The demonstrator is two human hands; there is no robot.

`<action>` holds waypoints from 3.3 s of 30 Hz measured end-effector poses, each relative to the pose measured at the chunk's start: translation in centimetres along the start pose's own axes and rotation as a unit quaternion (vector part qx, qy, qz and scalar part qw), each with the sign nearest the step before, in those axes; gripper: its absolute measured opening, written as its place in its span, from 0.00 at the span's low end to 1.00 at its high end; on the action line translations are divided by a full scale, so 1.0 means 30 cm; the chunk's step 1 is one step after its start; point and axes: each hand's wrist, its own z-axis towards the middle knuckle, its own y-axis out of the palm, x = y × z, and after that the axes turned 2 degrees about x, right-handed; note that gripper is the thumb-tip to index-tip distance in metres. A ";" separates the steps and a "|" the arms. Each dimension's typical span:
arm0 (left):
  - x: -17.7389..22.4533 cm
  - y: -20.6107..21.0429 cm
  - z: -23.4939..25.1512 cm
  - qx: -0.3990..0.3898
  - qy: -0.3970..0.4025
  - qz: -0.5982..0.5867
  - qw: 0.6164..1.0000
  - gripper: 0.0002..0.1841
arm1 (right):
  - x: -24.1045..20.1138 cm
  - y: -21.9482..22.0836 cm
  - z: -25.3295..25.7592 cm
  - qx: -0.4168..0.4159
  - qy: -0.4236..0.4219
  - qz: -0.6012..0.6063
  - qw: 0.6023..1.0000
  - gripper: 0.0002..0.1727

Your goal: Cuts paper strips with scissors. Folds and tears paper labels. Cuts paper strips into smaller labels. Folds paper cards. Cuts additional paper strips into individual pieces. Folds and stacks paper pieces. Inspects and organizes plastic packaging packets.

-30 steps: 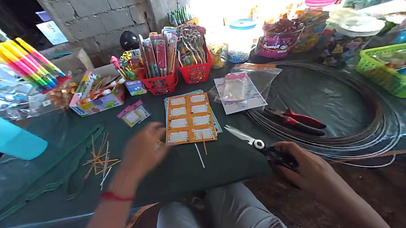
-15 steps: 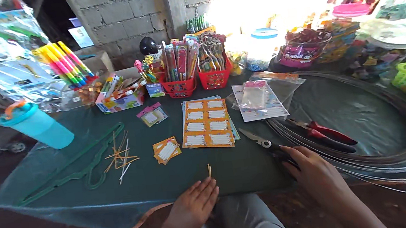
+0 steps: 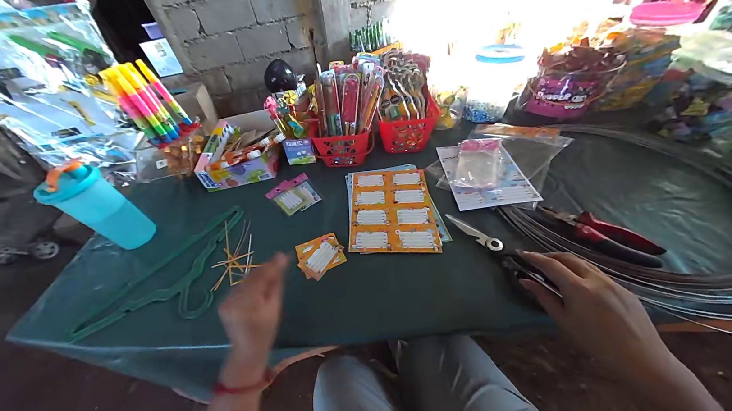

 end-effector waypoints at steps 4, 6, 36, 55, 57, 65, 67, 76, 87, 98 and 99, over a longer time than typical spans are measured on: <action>-0.264 -0.064 0.147 -0.180 -0.093 0.092 0.975 0.12 | -0.024 0.028 -0.014 0.015 -0.026 0.024 0.999 0.21; -0.268 -0.065 0.193 -0.295 -0.148 0.149 0.932 0.23 | -0.039 0.043 -0.019 0.016 -0.032 0.032 0.999 0.21; 0.250 0.078 -0.185 -0.353 0.095 0.051 0.929 0.44 | -0.219 0.123 -0.136 -0.153 -0.043 0.375 0.913 0.19; 0.358 0.130 -0.133 -0.244 0.072 -0.168 0.952 0.48 | -0.280 0.170 0.034 -0.066 0.015 0.504 0.861 0.28; 0.347 0.141 -0.102 -0.255 -0.021 -0.263 0.930 0.53 | -0.234 0.166 0.075 -0.054 -0.033 0.454 0.889 0.25; 0.383 0.213 -0.101 -0.285 -0.135 -0.221 0.923 0.23 | -0.196 0.204 0.112 -0.101 -0.055 0.341 0.933 0.21; 0.395 0.217 -0.104 -0.307 -0.130 -0.186 0.924 0.22 | -0.207 0.199 0.109 -0.119 -0.049 0.321 0.938 0.24; 0.418 0.221 -0.025 -0.174 -0.320 -0.472 0.803 0.23 | -0.238 0.146 0.207 -0.101 0.067 0.489 0.864 0.14; 0.542 0.220 -0.082 -0.056 -0.522 -0.546 0.653 0.07 | -0.252 0.202 0.147 -0.007 0.065 0.530 0.845 0.12; 0.566 0.208 -0.085 -0.057 -0.545 -0.550 0.631 0.07 | -0.212 0.171 0.156 0.029 0.062 0.534 0.843 0.08; 0.566 0.209 -0.085 -0.056 -0.545 -0.550 0.630 0.07 | -0.209 0.164 0.160 0.046 0.064 0.539 0.839 0.07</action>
